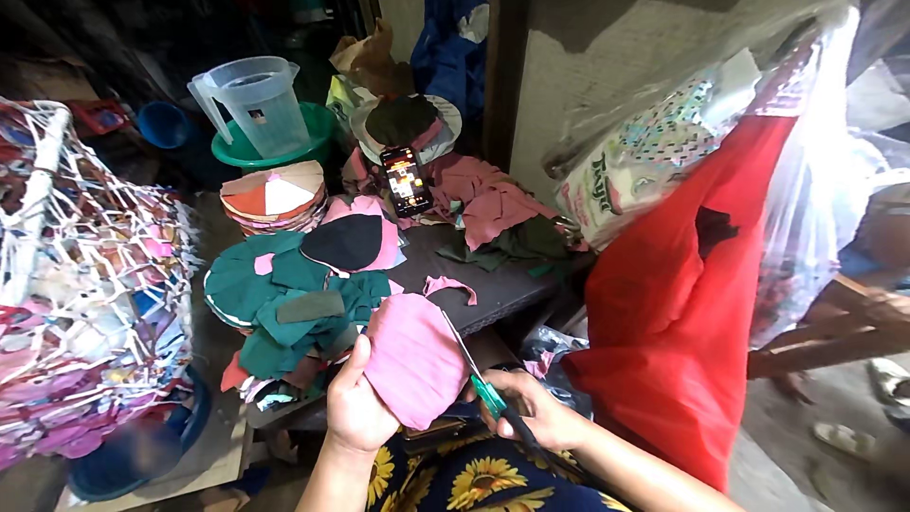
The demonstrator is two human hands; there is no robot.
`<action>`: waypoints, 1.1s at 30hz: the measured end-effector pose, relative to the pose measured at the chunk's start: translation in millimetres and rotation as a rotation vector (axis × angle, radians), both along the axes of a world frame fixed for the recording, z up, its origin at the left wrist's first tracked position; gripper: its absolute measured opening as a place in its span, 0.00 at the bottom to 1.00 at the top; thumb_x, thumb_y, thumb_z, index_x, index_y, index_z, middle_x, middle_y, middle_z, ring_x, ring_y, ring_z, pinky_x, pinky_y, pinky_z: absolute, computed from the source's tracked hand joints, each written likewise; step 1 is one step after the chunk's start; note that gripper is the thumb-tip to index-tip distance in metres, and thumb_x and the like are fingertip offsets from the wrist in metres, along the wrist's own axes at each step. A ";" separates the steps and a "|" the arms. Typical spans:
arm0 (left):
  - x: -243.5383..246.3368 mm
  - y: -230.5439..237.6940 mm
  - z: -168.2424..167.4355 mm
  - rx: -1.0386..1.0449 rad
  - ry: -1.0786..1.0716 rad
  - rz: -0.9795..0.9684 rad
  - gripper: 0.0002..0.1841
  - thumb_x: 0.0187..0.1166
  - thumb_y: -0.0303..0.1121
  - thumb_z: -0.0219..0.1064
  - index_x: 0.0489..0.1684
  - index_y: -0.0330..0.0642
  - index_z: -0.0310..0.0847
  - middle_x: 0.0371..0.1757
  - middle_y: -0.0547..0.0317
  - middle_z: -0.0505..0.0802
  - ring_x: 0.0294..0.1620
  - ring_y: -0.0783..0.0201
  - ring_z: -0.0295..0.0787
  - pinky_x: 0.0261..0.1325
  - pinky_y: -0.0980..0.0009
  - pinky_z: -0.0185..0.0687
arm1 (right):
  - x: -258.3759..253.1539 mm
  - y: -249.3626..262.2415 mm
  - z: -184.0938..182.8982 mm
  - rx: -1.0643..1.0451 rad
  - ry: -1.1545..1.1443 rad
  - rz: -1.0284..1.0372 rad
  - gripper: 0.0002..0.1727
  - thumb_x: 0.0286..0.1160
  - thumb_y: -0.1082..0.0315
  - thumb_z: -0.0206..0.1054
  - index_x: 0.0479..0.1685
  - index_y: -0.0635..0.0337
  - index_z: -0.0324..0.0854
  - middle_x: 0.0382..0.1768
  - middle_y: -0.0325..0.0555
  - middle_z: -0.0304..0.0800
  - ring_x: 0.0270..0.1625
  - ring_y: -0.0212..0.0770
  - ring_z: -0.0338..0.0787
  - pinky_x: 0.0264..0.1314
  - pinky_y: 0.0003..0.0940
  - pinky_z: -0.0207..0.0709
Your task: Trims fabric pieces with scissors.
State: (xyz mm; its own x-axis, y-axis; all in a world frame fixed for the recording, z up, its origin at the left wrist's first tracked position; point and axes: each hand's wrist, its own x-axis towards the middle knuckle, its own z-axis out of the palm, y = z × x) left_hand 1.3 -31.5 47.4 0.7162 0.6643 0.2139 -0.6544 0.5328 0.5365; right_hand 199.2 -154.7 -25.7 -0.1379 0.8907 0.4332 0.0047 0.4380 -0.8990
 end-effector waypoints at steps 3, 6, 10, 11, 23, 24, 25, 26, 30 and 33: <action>-1.1 -1.0 1.1 -0.002 0.011 0.003 0.20 0.81 0.47 0.64 0.57 0.42 0.88 0.56 0.48 0.94 0.61 0.56 0.92 0.65 0.55 0.87 | -1.3 -0.9 -0.7 -0.009 0.029 -0.012 0.30 0.78 0.41 0.67 0.53 0.64 0.82 0.27 0.28 0.83 0.33 0.13 0.80 0.38 0.12 0.75; -2.9 0.9 1.1 0.013 0.015 0.006 0.20 0.80 0.48 0.65 0.57 0.43 0.88 0.56 0.48 0.95 0.61 0.56 0.93 0.65 0.55 0.88 | -2.0 -1.5 -0.4 -0.016 0.039 -0.025 0.28 0.78 0.43 0.68 0.51 0.63 0.83 0.26 0.27 0.82 0.31 0.12 0.79 0.36 0.11 0.74; -4.0 3.3 3.0 0.024 -0.016 0.016 0.20 0.80 0.47 0.65 0.56 0.41 0.89 0.56 0.47 0.95 0.61 0.56 0.93 0.66 0.55 0.87 | -3.2 -1.6 -1.5 -0.007 0.034 -0.059 0.24 0.78 0.48 0.70 0.49 0.65 0.84 0.25 0.26 0.81 0.30 0.11 0.77 0.34 0.09 0.71; -4.3 3.4 3.6 0.022 -0.017 0.015 0.20 0.80 0.47 0.65 0.56 0.41 0.89 0.56 0.47 0.95 0.61 0.55 0.93 0.66 0.55 0.87 | -3.2 -1.2 -2.3 -0.002 0.035 -0.066 0.23 0.78 0.50 0.70 0.49 0.65 0.84 0.25 0.27 0.81 0.29 0.11 0.77 0.34 0.08 0.71; -5.7 1.4 -0.6 0.034 -0.017 -0.017 0.21 0.81 0.48 0.64 0.58 0.42 0.88 0.57 0.48 0.94 0.62 0.56 0.92 0.67 0.55 0.86 | 1.9 -0.1 0.1 0.014 0.029 0.050 0.33 0.78 0.37 0.65 0.54 0.63 0.82 0.27 0.30 0.83 0.33 0.14 0.80 0.38 0.12 0.74; -6.0 1.1 0.0 0.036 -0.022 -0.016 0.21 0.81 0.48 0.64 0.58 0.42 0.88 0.57 0.48 0.94 0.62 0.56 0.92 0.67 0.55 0.86 | 2.0 0.0 0.0 0.016 0.033 0.049 0.32 0.78 0.37 0.65 0.54 0.63 0.82 0.27 0.29 0.83 0.33 0.14 0.80 0.38 0.12 0.74; -6.0 0.8 1.3 0.036 -0.023 -0.003 0.20 0.81 0.48 0.65 0.58 0.42 0.89 0.57 0.48 0.94 0.62 0.56 0.92 0.67 0.55 0.87 | 2.3 0.1 -0.4 0.015 0.036 0.050 0.32 0.78 0.38 0.66 0.54 0.63 0.82 0.27 0.28 0.82 0.33 0.13 0.80 0.38 0.12 0.74; -6.1 1.0 2.6 0.037 -0.027 0.010 0.20 0.81 0.48 0.64 0.58 0.43 0.88 0.57 0.48 0.94 0.62 0.56 0.92 0.66 0.55 0.87 | 2.8 0.1 -1.0 0.013 0.038 0.057 0.32 0.78 0.38 0.66 0.54 0.63 0.82 0.26 0.29 0.82 0.32 0.14 0.79 0.37 0.12 0.74; -6.9 4.0 4.0 0.046 -0.021 0.058 0.21 0.81 0.47 0.65 0.60 0.42 0.87 0.57 0.48 0.94 0.62 0.56 0.92 0.66 0.54 0.87 | 4.2 -1.1 -3.4 -0.013 0.022 0.078 0.34 0.76 0.36 0.66 0.54 0.64 0.82 0.25 0.30 0.80 0.30 0.15 0.78 0.35 0.12 0.72; -6.2 5.3 3.1 0.057 -0.014 0.060 0.20 0.82 0.48 0.64 0.59 0.42 0.87 0.57 0.47 0.94 0.62 0.55 0.92 0.67 0.54 0.87 | 4.2 -2.4 -3.3 -0.018 0.022 0.070 0.33 0.76 0.38 0.67 0.53 0.64 0.82 0.26 0.29 0.81 0.31 0.14 0.78 0.35 0.11 0.72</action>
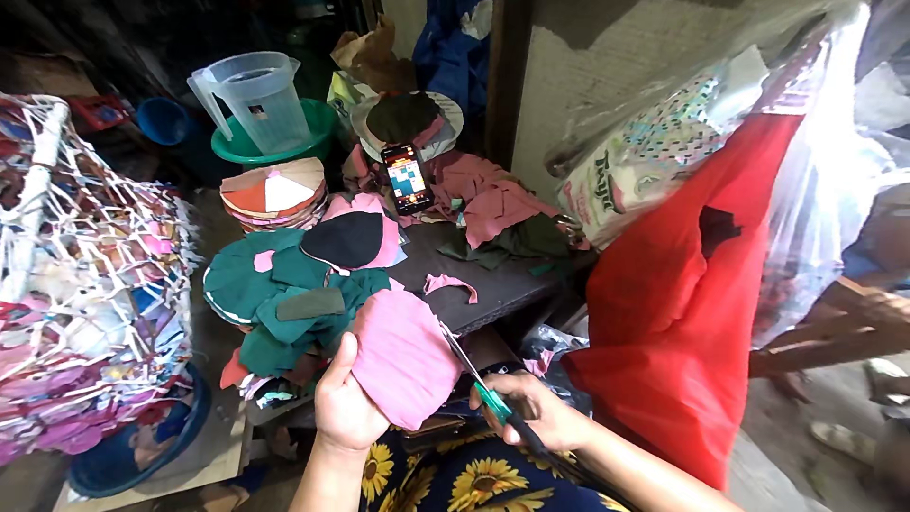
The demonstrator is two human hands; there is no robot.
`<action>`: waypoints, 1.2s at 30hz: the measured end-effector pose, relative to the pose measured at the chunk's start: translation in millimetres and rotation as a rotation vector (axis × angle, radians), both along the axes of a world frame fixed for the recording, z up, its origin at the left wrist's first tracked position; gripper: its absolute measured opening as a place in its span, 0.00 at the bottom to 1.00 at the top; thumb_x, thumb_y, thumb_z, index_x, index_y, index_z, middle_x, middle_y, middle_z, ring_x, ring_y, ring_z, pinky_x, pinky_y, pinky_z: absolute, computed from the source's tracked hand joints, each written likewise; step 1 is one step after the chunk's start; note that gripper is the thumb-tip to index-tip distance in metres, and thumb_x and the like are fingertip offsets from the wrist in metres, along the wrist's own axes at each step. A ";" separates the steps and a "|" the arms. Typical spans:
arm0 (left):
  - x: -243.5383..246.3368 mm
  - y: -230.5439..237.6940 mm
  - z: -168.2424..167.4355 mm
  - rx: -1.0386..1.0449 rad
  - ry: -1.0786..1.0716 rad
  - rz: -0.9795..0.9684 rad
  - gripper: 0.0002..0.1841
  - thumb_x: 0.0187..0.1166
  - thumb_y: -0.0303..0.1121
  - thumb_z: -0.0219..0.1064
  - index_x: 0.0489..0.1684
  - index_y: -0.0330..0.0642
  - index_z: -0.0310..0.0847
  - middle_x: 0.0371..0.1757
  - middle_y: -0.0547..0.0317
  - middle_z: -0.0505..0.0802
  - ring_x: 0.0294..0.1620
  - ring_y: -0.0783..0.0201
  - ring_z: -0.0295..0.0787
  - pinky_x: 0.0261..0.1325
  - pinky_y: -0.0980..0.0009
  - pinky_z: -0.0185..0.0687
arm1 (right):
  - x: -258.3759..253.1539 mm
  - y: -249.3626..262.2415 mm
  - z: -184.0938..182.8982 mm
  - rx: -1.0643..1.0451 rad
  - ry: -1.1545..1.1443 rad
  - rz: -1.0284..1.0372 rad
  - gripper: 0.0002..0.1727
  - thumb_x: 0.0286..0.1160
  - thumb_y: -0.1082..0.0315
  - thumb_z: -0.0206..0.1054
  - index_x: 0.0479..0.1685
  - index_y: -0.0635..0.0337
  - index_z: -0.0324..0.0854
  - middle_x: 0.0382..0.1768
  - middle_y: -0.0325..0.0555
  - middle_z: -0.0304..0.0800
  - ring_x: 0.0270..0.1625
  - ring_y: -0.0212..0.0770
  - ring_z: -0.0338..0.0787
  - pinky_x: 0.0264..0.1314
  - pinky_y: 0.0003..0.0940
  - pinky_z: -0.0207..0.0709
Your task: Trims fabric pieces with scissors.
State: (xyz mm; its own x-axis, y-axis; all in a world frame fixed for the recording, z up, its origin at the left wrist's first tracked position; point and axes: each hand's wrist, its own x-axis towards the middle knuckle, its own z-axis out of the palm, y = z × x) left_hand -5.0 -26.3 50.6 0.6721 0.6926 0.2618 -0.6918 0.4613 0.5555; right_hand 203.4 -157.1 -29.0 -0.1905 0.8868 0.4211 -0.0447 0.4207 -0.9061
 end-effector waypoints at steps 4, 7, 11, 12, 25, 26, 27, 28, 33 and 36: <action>-0.9 -0.8 0.2 -0.012 0.005 0.004 0.20 0.82 0.47 0.64 0.59 0.42 0.87 0.57 0.47 0.94 0.62 0.55 0.92 0.66 0.54 0.87 | -2.4 -1.3 -0.6 0.012 0.004 -0.036 0.28 0.76 0.45 0.71 0.52 0.65 0.83 0.26 0.28 0.81 0.31 0.12 0.77 0.34 0.09 0.70; -1.5 1.6 1.7 -0.003 -0.001 -0.019 0.21 0.82 0.48 0.63 0.60 0.42 0.87 0.59 0.46 0.93 0.64 0.54 0.91 0.68 0.53 0.85 | -2.2 -1.6 -1.3 0.031 0.011 -0.049 0.25 0.76 0.50 0.72 0.53 0.67 0.83 0.27 0.30 0.83 0.32 0.10 0.77 0.35 0.07 0.70; -2.5 2.0 1.7 0.011 0.023 0.000 0.22 0.84 0.49 0.60 0.61 0.42 0.87 0.60 0.45 0.93 0.65 0.52 0.90 0.68 0.52 0.85 | -1.8 -3.3 -5.6 0.038 0.032 -0.021 0.25 0.76 0.48 0.72 0.53 0.64 0.84 0.27 0.28 0.83 0.32 0.10 0.78 0.36 0.08 0.71; -2.7 2.3 2.5 0.013 0.024 -0.001 0.22 0.84 0.49 0.59 0.60 0.42 0.87 0.60 0.46 0.93 0.65 0.53 0.91 0.68 0.52 0.86 | -1.3 -3.3 -6.0 0.041 0.036 -0.006 0.26 0.76 0.47 0.72 0.53 0.63 0.84 0.27 0.28 0.83 0.32 0.10 0.78 0.36 0.08 0.71; 1.5 0.3 10.5 0.007 0.028 -0.014 0.21 0.82 0.48 0.63 0.60 0.41 0.87 0.59 0.45 0.93 0.64 0.54 0.91 0.67 0.54 0.87 | -0.7 0.1 -6.2 0.096 0.010 0.043 0.36 0.78 0.34 0.63 0.56 0.65 0.80 0.26 0.35 0.82 0.32 0.18 0.81 0.39 0.15 0.75; 1.4 1.2 9.7 0.009 0.029 -0.031 0.22 0.82 0.48 0.63 0.61 0.41 0.87 0.60 0.44 0.93 0.65 0.53 0.90 0.67 0.54 0.86 | -0.8 0.1 -5.4 0.095 0.009 0.038 0.37 0.78 0.34 0.63 0.56 0.65 0.81 0.27 0.35 0.83 0.33 0.18 0.81 0.39 0.15 0.75; 1.7 1.1 9.1 0.013 0.036 -0.036 0.22 0.82 0.49 0.63 0.61 0.42 0.86 0.60 0.45 0.93 0.66 0.53 0.90 0.68 0.54 0.86 | -1.3 -0.5 -5.1 0.090 0.015 0.034 0.36 0.78 0.35 0.64 0.56 0.65 0.81 0.27 0.35 0.83 0.33 0.18 0.81 0.39 0.15 0.75; 2.0 0.5 8.6 0.014 0.043 -0.036 0.22 0.82 0.50 0.64 0.61 0.42 0.87 0.60 0.45 0.93 0.65 0.53 0.90 0.68 0.53 0.86 | -2.1 -1.0 -5.1 0.084 0.026 0.031 0.34 0.78 0.37 0.64 0.56 0.65 0.81 0.27 0.35 0.83 0.33 0.18 0.81 0.39 0.14 0.75; 3.0 -0.7 8.5 0.008 0.043 -0.012 0.22 0.83 0.49 0.61 0.59 0.42 0.87 0.59 0.44 0.93 0.65 0.51 0.91 0.67 0.52 0.86 | -5.6 -0.8 -7.7 0.088 0.067 0.000 0.28 0.79 0.43 0.68 0.54 0.63 0.82 0.27 0.31 0.82 0.32 0.15 0.80 0.37 0.12 0.75; 2.2 0.3 8.1 0.006 0.026 -0.013 0.22 0.84 0.49 0.61 0.60 0.41 0.87 0.60 0.45 0.93 0.65 0.52 0.91 0.68 0.52 0.86 | -7.3 -1.2 -8.8 0.097 0.068 -0.036 0.24 0.79 0.47 0.70 0.53 0.63 0.83 0.27 0.30 0.83 0.33 0.13 0.80 0.38 0.11 0.74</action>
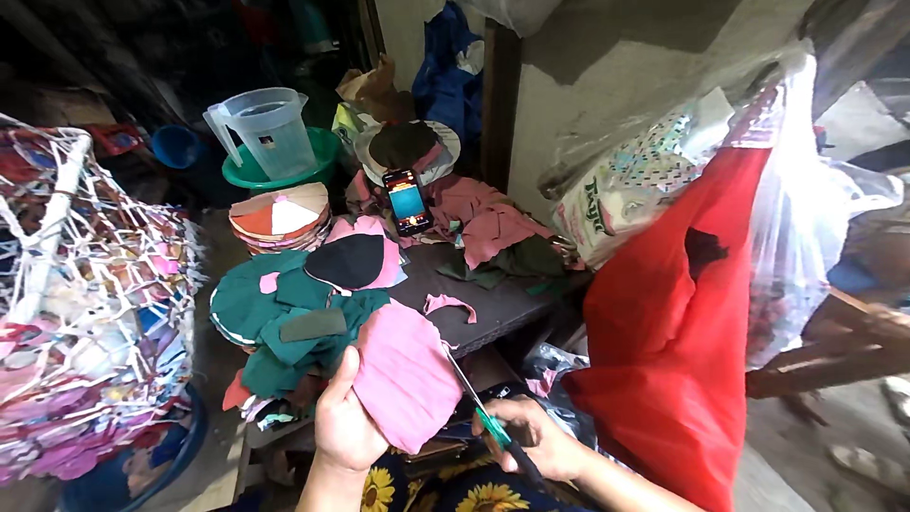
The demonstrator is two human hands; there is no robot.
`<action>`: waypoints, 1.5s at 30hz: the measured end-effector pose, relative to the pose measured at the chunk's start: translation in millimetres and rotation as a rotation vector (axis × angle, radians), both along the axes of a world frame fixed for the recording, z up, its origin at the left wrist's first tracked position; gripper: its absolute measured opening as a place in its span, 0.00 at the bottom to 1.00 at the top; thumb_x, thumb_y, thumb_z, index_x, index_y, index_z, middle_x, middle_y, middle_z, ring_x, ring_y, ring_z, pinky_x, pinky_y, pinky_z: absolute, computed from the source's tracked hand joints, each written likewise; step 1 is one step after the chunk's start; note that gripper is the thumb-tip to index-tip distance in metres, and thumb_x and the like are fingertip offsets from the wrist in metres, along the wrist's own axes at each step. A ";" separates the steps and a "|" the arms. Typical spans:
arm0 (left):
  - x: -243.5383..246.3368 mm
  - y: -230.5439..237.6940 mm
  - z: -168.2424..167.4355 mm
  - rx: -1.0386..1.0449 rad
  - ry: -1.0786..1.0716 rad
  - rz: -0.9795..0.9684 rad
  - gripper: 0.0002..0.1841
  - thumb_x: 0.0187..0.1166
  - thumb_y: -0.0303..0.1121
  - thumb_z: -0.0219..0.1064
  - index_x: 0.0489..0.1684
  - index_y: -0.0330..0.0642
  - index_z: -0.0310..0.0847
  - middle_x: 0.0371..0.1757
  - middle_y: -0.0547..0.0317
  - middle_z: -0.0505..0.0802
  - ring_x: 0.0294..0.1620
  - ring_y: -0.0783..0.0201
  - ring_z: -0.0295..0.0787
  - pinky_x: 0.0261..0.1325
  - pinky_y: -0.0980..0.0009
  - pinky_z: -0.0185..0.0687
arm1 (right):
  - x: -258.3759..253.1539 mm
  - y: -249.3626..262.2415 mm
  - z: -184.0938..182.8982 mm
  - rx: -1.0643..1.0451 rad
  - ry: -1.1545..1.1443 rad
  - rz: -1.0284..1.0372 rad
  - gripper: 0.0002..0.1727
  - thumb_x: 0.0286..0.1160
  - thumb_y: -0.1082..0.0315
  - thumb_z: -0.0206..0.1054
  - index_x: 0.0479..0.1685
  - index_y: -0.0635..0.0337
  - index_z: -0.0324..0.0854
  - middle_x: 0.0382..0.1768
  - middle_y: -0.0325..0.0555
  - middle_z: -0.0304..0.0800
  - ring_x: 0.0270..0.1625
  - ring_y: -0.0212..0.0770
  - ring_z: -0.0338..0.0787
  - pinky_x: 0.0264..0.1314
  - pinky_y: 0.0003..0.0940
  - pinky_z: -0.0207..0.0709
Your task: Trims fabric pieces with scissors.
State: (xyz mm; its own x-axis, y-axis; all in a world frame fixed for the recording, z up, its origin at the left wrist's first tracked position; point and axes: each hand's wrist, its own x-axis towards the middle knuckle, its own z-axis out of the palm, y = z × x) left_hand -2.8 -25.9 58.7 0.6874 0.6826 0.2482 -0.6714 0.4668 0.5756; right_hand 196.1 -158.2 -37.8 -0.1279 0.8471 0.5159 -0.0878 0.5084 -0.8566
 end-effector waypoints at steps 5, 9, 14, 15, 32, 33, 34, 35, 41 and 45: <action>-1.7 0.9 -0.4 0.006 -0.002 -0.016 0.23 0.83 0.49 0.62 0.62 0.41 0.86 0.61 0.44 0.92 0.66 0.51 0.90 0.69 0.52 0.85 | -2.1 -2.2 0.6 -0.015 -0.018 -0.064 0.21 0.77 0.53 0.72 0.51 0.64 0.84 0.26 0.28 0.83 0.32 0.10 0.78 0.38 0.07 0.71; -4.4 4.5 -4.3 0.002 0.025 -0.027 0.26 0.81 0.52 0.63 0.65 0.40 0.84 0.65 0.39 0.90 0.70 0.45 0.86 0.72 0.48 0.81 | -3.6 -2.6 -0.2 -0.010 -0.035 -0.117 0.19 0.77 0.55 0.72 0.50 0.65 0.84 0.26 0.29 0.84 0.32 0.10 0.77 0.37 0.06 0.70; -3.9 3.0 -7.6 -0.019 0.018 -0.033 0.25 0.81 0.51 0.64 0.65 0.40 0.84 0.64 0.40 0.90 0.69 0.46 0.87 0.71 0.48 0.82 | -3.5 -2.3 -2.3 -0.013 -0.022 -0.065 0.20 0.78 0.54 0.71 0.50 0.64 0.83 0.25 0.28 0.83 0.32 0.10 0.78 0.37 0.07 0.71; -3.0 0.6 -7.1 -0.018 0.005 -0.028 0.23 0.82 0.50 0.63 0.63 0.41 0.85 0.62 0.43 0.92 0.67 0.49 0.89 0.70 0.51 0.84 | -3.1 -1.6 -2.6 -0.006 -0.022 -0.043 0.21 0.79 0.52 0.71 0.51 0.64 0.83 0.25 0.29 0.83 0.32 0.11 0.78 0.37 0.08 0.72; 1.1 -8.4 -12.2 -0.035 -0.026 -0.068 0.21 0.82 0.48 0.64 0.61 0.42 0.87 0.59 0.47 0.94 0.64 0.55 0.91 0.68 0.54 0.86 | -1.2 0.8 -1.2 -0.022 -0.040 0.004 0.32 0.80 0.38 0.64 0.53 0.64 0.82 0.26 0.33 0.83 0.32 0.16 0.81 0.38 0.13 0.75; 1.3 -8.9 -12.3 -0.041 -0.025 -0.069 0.21 0.82 0.48 0.64 0.61 0.42 0.87 0.59 0.47 0.94 0.64 0.55 0.91 0.68 0.54 0.85 | -1.4 0.6 -0.9 -0.026 -0.037 0.002 0.32 0.79 0.38 0.64 0.53 0.64 0.82 0.26 0.33 0.83 0.32 0.15 0.82 0.38 0.13 0.75; 1.5 -9.5 -12.4 -0.044 -0.021 -0.071 0.21 0.82 0.48 0.64 0.61 0.42 0.87 0.59 0.47 0.94 0.64 0.55 0.91 0.68 0.54 0.86 | -1.6 0.5 -0.8 -0.030 -0.033 0.003 0.32 0.79 0.38 0.65 0.52 0.64 0.82 0.26 0.32 0.83 0.32 0.15 0.82 0.38 0.13 0.75; 1.6 -9.7 -12.7 -0.045 -0.019 -0.078 0.21 0.82 0.48 0.64 0.61 0.42 0.87 0.59 0.47 0.94 0.64 0.55 0.91 0.69 0.54 0.85 | -1.6 0.4 -0.7 -0.033 -0.033 0.001 0.32 0.79 0.38 0.65 0.52 0.64 0.82 0.26 0.32 0.83 0.32 0.15 0.81 0.38 0.12 0.75; 4.3 -10.7 -14.0 -0.032 -0.002 -0.076 0.21 0.83 0.48 0.63 0.59 0.42 0.88 0.58 0.48 0.94 0.63 0.56 0.92 0.67 0.55 0.86 | 0.3 -0.2 1.7 -0.045 -0.032 0.014 0.34 0.79 0.36 0.63 0.52 0.65 0.82 0.27 0.32 0.85 0.33 0.16 0.83 0.39 0.13 0.76; 5.2 -10.2 -11.8 -0.014 0.004 -0.077 0.21 0.83 0.49 0.62 0.60 0.43 0.87 0.59 0.48 0.94 0.64 0.56 0.91 0.69 0.55 0.85 | 0.8 -0.3 2.1 -0.038 -0.021 0.012 0.32 0.79 0.37 0.64 0.52 0.63 0.82 0.28 0.32 0.85 0.33 0.15 0.83 0.39 0.13 0.77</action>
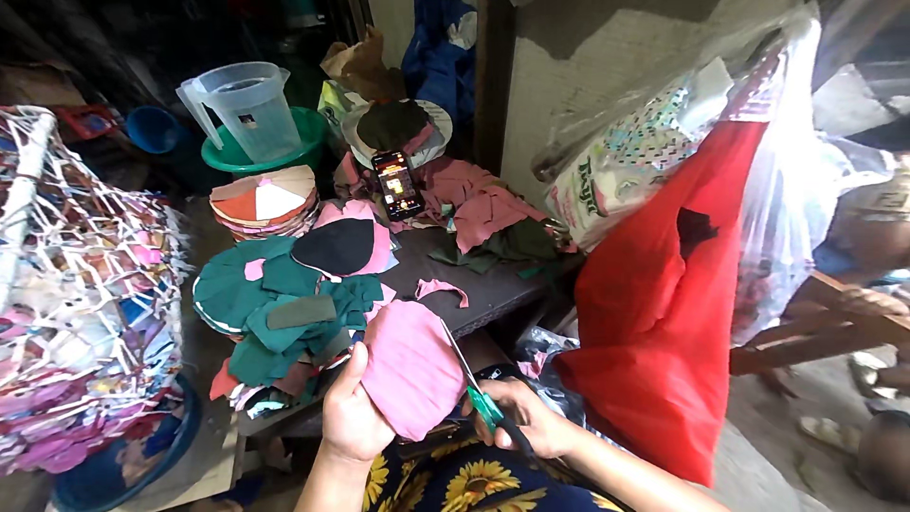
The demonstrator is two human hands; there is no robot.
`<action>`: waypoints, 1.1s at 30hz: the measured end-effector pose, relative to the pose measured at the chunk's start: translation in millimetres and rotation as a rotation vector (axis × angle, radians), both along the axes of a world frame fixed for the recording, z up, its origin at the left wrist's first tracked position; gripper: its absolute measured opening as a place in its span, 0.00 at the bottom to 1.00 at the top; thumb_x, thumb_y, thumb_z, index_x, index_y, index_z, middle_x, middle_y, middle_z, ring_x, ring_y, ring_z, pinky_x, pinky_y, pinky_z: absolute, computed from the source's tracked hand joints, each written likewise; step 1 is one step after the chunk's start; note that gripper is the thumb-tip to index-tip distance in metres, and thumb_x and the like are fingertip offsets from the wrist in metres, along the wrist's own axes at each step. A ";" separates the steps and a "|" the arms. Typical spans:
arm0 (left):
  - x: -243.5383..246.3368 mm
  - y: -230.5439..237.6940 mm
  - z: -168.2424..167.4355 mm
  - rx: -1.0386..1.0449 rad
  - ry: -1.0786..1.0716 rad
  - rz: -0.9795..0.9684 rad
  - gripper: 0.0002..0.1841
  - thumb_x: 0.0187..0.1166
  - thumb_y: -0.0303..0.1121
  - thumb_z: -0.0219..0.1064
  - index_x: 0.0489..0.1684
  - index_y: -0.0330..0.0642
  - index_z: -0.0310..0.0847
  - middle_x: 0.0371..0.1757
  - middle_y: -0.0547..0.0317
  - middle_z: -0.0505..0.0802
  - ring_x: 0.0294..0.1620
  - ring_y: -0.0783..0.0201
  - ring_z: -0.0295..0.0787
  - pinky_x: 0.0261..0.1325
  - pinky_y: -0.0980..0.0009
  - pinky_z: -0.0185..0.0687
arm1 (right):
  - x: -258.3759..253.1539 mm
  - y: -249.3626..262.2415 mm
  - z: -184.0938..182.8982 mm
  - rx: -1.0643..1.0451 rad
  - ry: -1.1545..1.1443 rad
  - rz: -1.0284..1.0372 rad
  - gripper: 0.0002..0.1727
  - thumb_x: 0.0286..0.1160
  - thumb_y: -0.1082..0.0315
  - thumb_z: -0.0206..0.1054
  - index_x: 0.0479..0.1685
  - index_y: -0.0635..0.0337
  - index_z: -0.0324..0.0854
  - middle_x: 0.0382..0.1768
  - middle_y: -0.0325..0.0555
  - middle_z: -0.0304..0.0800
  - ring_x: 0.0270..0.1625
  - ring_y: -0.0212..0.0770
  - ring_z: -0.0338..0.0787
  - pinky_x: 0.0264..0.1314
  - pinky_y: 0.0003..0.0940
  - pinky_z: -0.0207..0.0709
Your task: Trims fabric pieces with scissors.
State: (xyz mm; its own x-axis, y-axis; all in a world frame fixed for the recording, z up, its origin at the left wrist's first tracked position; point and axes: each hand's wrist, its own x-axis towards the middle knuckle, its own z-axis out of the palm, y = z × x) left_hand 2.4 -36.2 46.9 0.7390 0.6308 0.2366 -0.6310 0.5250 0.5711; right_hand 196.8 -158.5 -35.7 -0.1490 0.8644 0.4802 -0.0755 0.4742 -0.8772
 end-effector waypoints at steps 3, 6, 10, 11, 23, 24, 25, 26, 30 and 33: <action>-0.2 0.0 1.4 -0.003 0.005 0.007 0.21 0.82 0.48 0.63 0.60 0.43 0.87 0.59 0.48 0.94 0.64 0.55 0.91 0.68 0.54 0.85 | -0.2 0.4 -0.8 -0.001 0.003 -0.023 0.30 0.79 0.40 0.66 0.52 0.63 0.82 0.27 0.30 0.83 0.32 0.13 0.80 0.37 0.12 0.74; -0.8 0.2 0.6 0.006 0.035 0.026 0.21 0.82 0.49 0.64 0.60 0.43 0.87 0.58 0.48 0.94 0.63 0.56 0.91 0.68 0.54 0.86 | -0.4 -0.8 0.0 -0.013 -0.013 -0.064 0.27 0.79 0.44 0.68 0.52 0.64 0.82 0.27 0.30 0.82 0.32 0.12 0.79 0.38 0.10 0.73; -0.4 0.2 2.1 -0.001 0.035 0.023 0.21 0.81 0.49 0.64 0.59 0.44 0.88 0.57 0.49 0.94 0.62 0.57 0.92 0.67 0.55 0.87 | -2.4 -2.3 0.9 -0.019 -0.033 -0.137 0.24 0.78 0.50 0.70 0.49 0.67 0.83 0.26 0.30 0.82 0.31 0.11 0.78 0.36 0.09 0.71; -0.8 1.3 2.4 -0.003 0.022 0.006 0.21 0.81 0.50 0.64 0.60 0.44 0.88 0.58 0.49 0.94 0.63 0.56 0.92 0.67 0.55 0.87 | -2.7 -2.7 0.9 -0.015 -0.037 -0.156 0.23 0.78 0.51 0.70 0.48 0.68 0.84 0.26 0.31 0.83 0.31 0.11 0.77 0.37 0.08 0.71; 2.3 -2.5 -0.5 0.014 0.017 -0.013 0.21 0.81 0.49 0.64 0.61 0.44 0.88 0.59 0.50 0.94 0.63 0.57 0.92 0.68 0.56 0.86 | 2.6 -2.1 1.9 -0.028 -0.002 -0.055 0.29 0.78 0.41 0.67 0.50 0.63 0.83 0.27 0.29 0.82 0.32 0.13 0.79 0.37 0.11 0.73; 2.0 -3.0 -1.5 0.012 0.012 -0.029 0.21 0.82 0.49 0.64 0.62 0.44 0.87 0.59 0.50 0.94 0.64 0.57 0.91 0.68 0.56 0.86 | 2.7 -2.0 2.6 -0.030 0.001 -0.056 0.28 0.78 0.42 0.68 0.50 0.63 0.83 0.28 0.28 0.83 0.32 0.13 0.79 0.37 0.11 0.74; 1.8 -3.3 -2.3 0.010 0.007 -0.043 0.21 0.82 0.49 0.64 0.62 0.44 0.87 0.59 0.49 0.94 0.64 0.57 0.91 0.68 0.56 0.86 | 2.8 -1.7 2.9 -0.027 0.002 -0.057 0.28 0.78 0.42 0.68 0.51 0.63 0.83 0.29 0.28 0.83 0.33 0.12 0.79 0.38 0.11 0.74; 1.5 -3.5 -2.7 0.008 0.006 -0.053 0.22 0.82 0.49 0.64 0.62 0.44 0.87 0.59 0.49 0.94 0.64 0.57 0.91 0.68 0.56 0.86 | 2.9 -1.0 2.8 -0.018 0.002 -0.062 0.28 0.79 0.42 0.67 0.51 0.64 0.83 0.29 0.29 0.83 0.33 0.13 0.79 0.38 0.11 0.74; 0.7 -3.8 -2.4 0.019 0.006 -0.049 0.21 0.82 0.49 0.63 0.62 0.45 0.87 0.59 0.51 0.94 0.64 0.58 0.91 0.68 0.57 0.86 | 2.3 -1.1 4.8 -0.021 -0.018 -0.105 0.27 0.78 0.45 0.69 0.50 0.66 0.83 0.28 0.29 0.84 0.33 0.12 0.79 0.38 0.10 0.73; -0.3 -2.6 -2.7 0.015 0.009 -0.032 0.21 0.82 0.49 0.64 0.61 0.44 0.88 0.59 0.51 0.94 0.63 0.58 0.92 0.68 0.57 0.86 | 1.3 -2.3 5.9 -0.031 -0.022 -0.130 0.26 0.78 0.47 0.70 0.49 0.67 0.84 0.27 0.29 0.84 0.32 0.11 0.78 0.37 0.08 0.72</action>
